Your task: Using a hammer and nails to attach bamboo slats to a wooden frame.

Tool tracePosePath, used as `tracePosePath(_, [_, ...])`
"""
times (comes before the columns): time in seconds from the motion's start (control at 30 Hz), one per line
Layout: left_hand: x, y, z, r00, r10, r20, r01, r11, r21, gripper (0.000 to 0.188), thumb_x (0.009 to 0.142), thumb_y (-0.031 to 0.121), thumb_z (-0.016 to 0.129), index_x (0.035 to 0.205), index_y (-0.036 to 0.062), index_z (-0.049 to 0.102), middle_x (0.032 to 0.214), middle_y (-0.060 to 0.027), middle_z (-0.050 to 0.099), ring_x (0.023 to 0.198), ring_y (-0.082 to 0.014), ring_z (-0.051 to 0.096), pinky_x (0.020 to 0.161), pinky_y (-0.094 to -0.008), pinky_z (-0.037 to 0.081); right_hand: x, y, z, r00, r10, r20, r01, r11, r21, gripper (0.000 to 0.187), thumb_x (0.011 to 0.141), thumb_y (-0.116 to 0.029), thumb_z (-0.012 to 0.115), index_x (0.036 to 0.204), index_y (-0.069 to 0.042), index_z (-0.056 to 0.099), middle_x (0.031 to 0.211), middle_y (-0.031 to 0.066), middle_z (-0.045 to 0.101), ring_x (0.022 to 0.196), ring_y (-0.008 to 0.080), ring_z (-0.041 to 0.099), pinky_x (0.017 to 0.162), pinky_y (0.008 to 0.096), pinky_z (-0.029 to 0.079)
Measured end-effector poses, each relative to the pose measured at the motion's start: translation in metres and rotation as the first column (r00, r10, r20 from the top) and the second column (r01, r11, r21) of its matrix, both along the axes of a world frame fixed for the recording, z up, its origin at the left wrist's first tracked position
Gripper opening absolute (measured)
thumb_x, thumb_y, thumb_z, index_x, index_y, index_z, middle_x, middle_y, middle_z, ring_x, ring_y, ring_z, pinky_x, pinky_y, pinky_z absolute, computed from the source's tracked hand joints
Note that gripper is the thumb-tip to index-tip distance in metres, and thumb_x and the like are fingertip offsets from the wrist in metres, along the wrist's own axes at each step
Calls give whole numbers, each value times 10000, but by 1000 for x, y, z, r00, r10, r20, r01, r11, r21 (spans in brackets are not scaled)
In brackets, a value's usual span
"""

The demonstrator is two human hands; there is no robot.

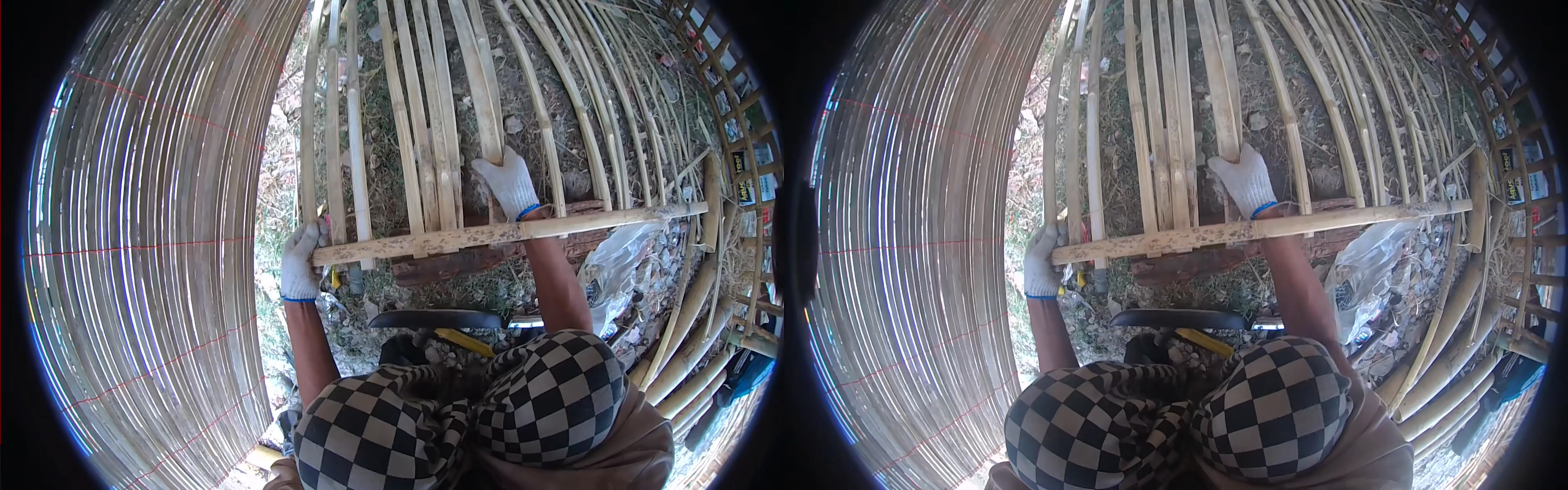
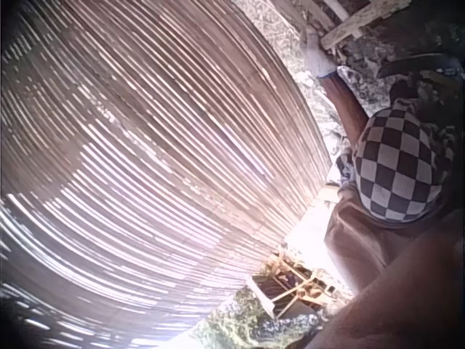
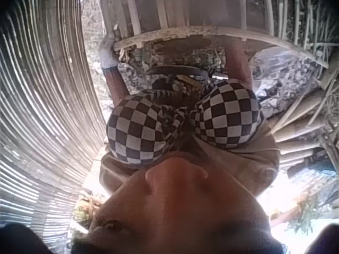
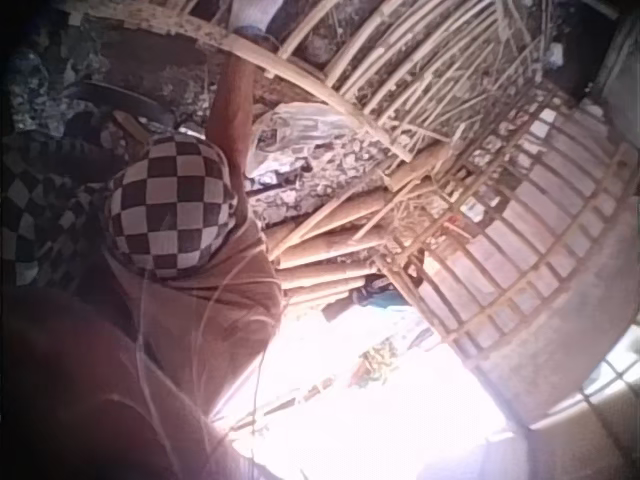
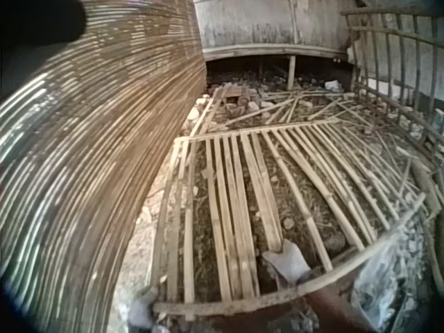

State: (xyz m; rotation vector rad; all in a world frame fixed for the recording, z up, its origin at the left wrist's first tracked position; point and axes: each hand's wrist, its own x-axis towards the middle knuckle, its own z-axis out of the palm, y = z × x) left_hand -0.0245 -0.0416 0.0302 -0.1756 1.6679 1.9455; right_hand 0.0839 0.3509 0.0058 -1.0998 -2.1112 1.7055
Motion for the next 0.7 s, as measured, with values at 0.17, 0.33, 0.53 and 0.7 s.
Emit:
tracePosePath(0.17, [-6, -16, -6, 1000, 1, -24, -1, 1000, -21, 366, 1082, 368, 705, 1097, 3, 696, 816, -2, 601, 626, -109, 538, 595, -245, 465, -6, -28, 22, 997, 47, 64, -50, 998, 34, 373, 922, -244, 800, 1092, 67, 683, 789, 111, 725, 690, 172, 710, 602, 339, 552])
tracePosePath(0.33, [-7, -12, -14, 1000, 3, -9, -3, 1000, 3, 338, 1106, 336, 662, 1075, 1, 690, 817, -10, 608, 640, -129, 599, 625, -291, 543, -7, -11, -24, 992, 90, 84, -99, 989, 113, 483, 937, -327, 809, 1160, 78, 671, 843, 125, 751, 746, 210, 736, 658, 353, 576])
tracePosePath(0.53, [-6, -6, -37, 1000, 25, 8, -25, 999, 28, 322, 1094, 334, 681, 1048, 15, 690, 840, -19, 643, 682, -117, 621, 580, -284, 513, 15, -1, -36, 992, 39, 118, -64, 974, 215, 990, 858, -551, 908, 1509, 60, 481, 1296, 280, 721, 1216, 371, 730, 1001, 452, 596])
tracePosePath(0.7, [-8, -9, -45, 997, 77, -8, -77, 997, -7, 308, 1082, 328, 696, 984, 37, 677, 793, 1, 634, 605, -89, 585, 515, -268, 460, 45, -21, -25, 988, 99, 116, -145, 845, 515, 1060, 788, -522, 957, 1563, -9, 449, 1366, 264, 695, 1247, 400, 711, 1054, 480, 573])
